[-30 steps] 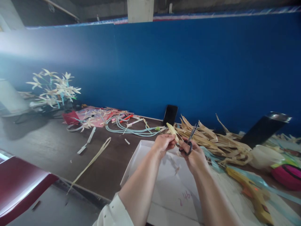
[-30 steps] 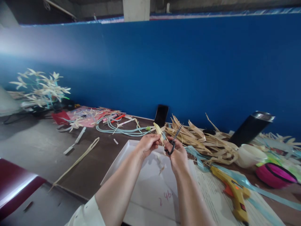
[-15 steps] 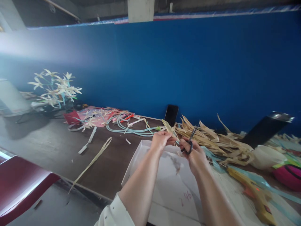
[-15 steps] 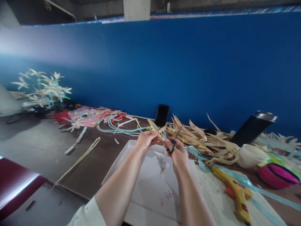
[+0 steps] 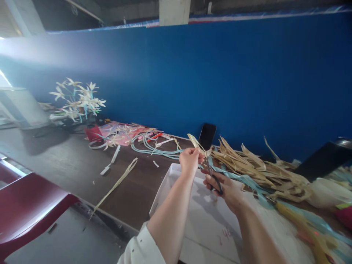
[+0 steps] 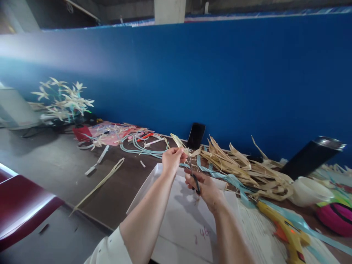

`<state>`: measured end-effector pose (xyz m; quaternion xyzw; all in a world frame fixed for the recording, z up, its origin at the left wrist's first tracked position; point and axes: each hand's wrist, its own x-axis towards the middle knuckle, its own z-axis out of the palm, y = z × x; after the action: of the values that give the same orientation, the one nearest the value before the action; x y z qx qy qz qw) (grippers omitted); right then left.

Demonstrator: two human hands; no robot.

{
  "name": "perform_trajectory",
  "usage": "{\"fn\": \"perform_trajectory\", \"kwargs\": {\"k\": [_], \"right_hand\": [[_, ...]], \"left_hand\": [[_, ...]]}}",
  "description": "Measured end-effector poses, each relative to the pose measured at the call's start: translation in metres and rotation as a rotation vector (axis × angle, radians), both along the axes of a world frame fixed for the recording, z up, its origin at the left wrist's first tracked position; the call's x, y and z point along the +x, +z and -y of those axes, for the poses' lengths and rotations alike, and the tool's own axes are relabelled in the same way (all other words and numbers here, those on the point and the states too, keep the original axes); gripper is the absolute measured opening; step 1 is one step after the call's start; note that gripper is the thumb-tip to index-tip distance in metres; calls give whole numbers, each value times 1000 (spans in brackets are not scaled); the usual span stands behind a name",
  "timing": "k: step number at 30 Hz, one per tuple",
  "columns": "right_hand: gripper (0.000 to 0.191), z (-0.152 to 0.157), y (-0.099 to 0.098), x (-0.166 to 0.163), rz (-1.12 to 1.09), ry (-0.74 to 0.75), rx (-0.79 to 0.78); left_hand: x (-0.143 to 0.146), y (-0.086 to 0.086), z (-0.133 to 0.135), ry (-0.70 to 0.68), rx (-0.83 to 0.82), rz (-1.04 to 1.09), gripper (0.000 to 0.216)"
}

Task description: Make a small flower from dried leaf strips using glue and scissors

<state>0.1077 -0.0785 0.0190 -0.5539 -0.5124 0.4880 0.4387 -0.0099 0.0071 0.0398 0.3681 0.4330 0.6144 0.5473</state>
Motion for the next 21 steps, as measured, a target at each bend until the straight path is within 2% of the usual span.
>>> {"fn": "perform_trajectory", "kwargs": {"k": [7,15,21], "right_hand": [[51,0,1,-1,43,-39,26],[51,-3,-2,1,62,-110,31],[51,-5,-1,2,52,-175,4]], "left_hand": [[-2,5,6,5,54,-129,16],[-1,-2,5,-33,144,-283,21],[-1,0,8,-68,154,-360,22]]}}
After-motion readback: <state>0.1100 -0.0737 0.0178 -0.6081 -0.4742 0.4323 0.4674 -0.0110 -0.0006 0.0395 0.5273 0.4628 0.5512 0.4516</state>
